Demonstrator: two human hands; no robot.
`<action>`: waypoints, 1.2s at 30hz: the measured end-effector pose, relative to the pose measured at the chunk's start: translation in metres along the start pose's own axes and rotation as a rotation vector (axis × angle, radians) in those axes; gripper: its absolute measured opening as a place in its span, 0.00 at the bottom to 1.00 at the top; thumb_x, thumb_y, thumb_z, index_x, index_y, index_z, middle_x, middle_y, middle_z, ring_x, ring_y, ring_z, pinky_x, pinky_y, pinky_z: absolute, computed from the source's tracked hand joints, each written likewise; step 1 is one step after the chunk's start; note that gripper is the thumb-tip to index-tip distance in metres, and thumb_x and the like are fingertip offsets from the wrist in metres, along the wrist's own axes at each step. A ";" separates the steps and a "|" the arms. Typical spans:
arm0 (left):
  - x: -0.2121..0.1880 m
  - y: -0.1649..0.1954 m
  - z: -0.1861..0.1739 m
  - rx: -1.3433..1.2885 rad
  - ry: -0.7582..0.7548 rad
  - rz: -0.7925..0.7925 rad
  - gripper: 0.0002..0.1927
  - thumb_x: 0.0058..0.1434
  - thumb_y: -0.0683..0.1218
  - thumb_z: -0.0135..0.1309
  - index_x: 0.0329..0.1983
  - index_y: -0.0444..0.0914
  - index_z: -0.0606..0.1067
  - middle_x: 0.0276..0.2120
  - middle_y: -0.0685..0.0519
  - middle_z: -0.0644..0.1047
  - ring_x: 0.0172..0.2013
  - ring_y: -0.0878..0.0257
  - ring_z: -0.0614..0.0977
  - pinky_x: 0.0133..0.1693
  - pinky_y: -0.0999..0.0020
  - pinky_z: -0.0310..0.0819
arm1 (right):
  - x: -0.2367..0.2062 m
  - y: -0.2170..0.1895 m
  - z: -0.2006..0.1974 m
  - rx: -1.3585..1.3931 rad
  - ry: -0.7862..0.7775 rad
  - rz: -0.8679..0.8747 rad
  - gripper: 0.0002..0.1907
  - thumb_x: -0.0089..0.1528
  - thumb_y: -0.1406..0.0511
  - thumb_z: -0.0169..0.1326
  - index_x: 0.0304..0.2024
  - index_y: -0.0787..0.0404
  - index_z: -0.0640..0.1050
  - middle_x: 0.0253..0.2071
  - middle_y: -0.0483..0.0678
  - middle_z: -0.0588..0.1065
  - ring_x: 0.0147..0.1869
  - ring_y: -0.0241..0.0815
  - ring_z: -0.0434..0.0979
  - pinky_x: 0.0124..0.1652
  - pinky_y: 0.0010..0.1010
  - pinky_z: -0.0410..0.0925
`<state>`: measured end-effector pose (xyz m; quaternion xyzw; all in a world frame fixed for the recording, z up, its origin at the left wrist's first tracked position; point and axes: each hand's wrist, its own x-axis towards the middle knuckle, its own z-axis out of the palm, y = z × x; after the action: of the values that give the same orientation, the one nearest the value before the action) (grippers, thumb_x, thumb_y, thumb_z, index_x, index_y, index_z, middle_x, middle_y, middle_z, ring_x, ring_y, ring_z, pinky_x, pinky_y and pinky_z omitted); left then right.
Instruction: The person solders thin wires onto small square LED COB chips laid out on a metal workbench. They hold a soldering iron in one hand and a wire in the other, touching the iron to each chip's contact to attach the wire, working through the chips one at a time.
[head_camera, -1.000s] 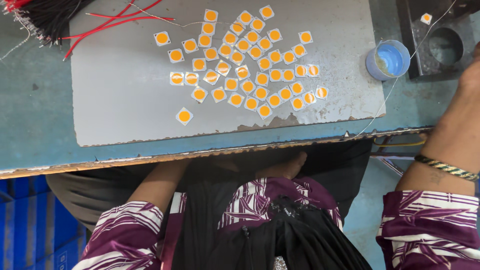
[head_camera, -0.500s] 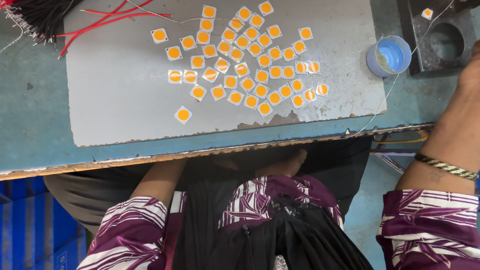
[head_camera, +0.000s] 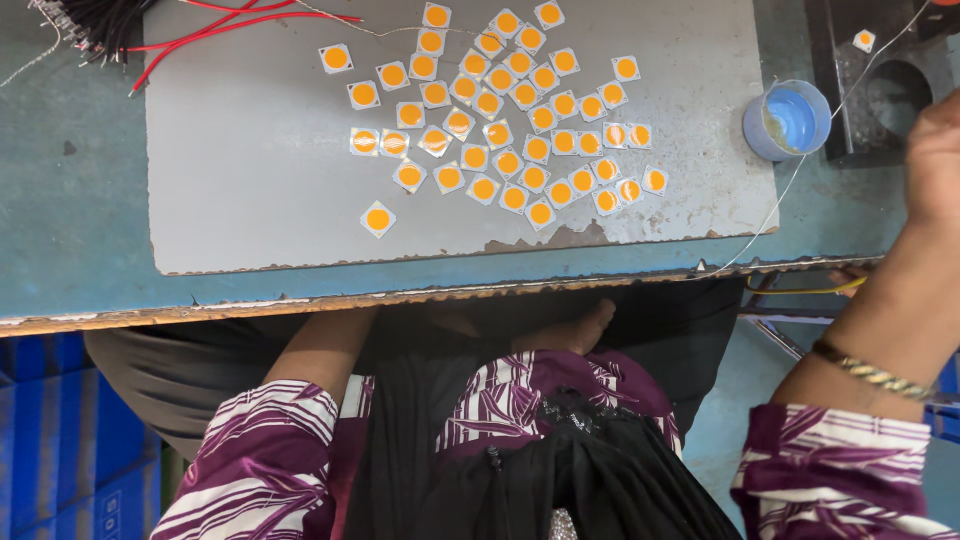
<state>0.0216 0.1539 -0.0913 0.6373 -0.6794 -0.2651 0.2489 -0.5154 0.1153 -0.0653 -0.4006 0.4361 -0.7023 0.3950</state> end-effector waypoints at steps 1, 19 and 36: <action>0.001 0.001 -0.002 -0.001 0.002 0.000 0.16 0.63 0.48 0.52 0.51 0.36 0.77 0.45 0.45 0.80 0.46 0.53 0.81 0.49 0.58 0.75 | -0.004 0.001 -0.002 0.016 -0.009 0.019 0.12 0.78 0.62 0.47 0.58 0.62 0.73 0.44 0.48 0.74 0.41 0.34 0.70 0.41 0.23 0.63; -0.001 -0.005 0.004 0.008 0.013 0.007 0.18 0.62 0.48 0.52 0.53 0.36 0.76 0.46 0.44 0.80 0.48 0.50 0.81 0.50 0.56 0.74 | -0.171 -0.043 0.034 0.513 -0.255 0.213 0.12 0.78 0.59 0.47 0.58 0.60 0.73 0.43 0.47 0.74 0.39 0.34 0.69 0.41 0.24 0.63; 0.034 -0.043 -0.046 -0.061 -0.006 0.022 0.19 0.62 0.47 0.53 0.55 0.36 0.76 0.48 0.42 0.80 0.49 0.48 0.80 0.51 0.54 0.74 | -0.134 -0.026 0.250 0.341 -0.700 0.299 0.12 0.78 0.59 0.49 0.58 0.59 0.73 0.42 0.50 0.74 0.38 0.38 0.67 0.41 0.28 0.63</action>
<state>0.0818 0.1159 -0.0867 0.6212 -0.6788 -0.2847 0.2689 -0.2441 0.1704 0.0039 -0.4763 0.2064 -0.5208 0.6778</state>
